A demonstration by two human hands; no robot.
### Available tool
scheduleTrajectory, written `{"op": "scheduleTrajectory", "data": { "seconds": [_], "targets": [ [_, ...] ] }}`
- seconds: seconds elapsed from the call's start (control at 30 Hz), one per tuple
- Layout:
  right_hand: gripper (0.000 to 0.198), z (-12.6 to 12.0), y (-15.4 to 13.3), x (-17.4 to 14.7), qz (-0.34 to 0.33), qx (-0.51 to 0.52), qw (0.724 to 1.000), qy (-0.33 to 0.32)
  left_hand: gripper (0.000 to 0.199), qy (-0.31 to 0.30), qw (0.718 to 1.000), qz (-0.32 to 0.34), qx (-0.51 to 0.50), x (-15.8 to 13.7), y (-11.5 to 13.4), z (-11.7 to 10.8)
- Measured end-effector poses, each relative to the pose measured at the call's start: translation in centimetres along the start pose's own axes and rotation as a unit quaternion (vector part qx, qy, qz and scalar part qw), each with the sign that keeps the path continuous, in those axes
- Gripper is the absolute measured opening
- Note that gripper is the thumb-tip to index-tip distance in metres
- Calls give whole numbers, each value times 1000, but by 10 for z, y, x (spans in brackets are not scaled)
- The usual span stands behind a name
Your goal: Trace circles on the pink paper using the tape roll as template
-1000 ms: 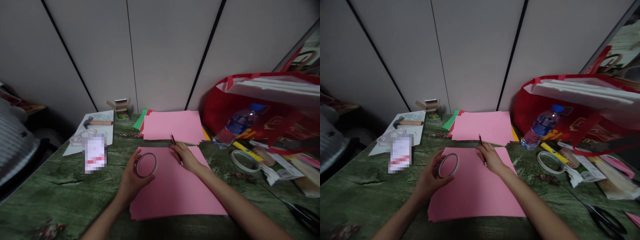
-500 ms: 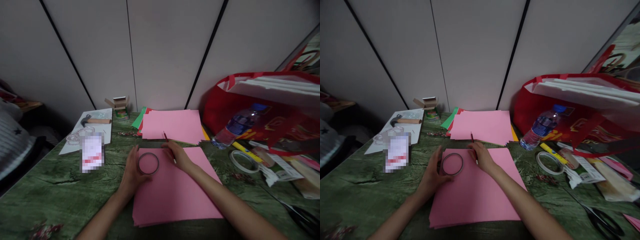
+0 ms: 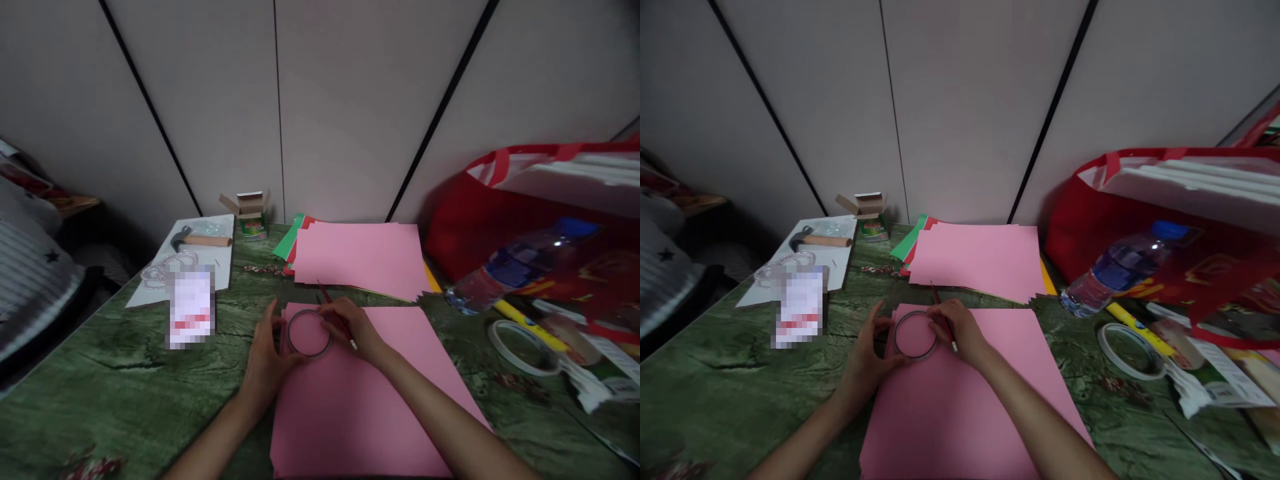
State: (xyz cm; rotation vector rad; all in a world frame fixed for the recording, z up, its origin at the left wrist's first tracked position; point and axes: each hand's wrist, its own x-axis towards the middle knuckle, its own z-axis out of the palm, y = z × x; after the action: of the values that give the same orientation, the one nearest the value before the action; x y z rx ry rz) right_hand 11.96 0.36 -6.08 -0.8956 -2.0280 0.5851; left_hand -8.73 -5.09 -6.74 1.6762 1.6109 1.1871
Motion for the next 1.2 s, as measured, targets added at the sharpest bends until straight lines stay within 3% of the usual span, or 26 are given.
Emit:
{"op": "scheduleTrajectory", "data": {
  "seconds": [0.53, 0.87, 1.07, 1.2],
  "targets": [
    [14, 0, -1, -1, 23, 8, 1000, -10, 110, -17, 998, -5, -58, -3, -2, 1],
    [14, 0, 2, -2, 15, 8, 1000, 2, 106, -30, 999, 17, -10, -2, -1, -1],
    [17, 1, 0, -2, 54, 46, 997, 44, 95, -13, 991, 110, 70, -4, 3, -2],
    [21, 1, -1, 0, 141, 157, 966, 148, 51, -47, 952, 273, 134, -8, 12, -1]
  ]
}}
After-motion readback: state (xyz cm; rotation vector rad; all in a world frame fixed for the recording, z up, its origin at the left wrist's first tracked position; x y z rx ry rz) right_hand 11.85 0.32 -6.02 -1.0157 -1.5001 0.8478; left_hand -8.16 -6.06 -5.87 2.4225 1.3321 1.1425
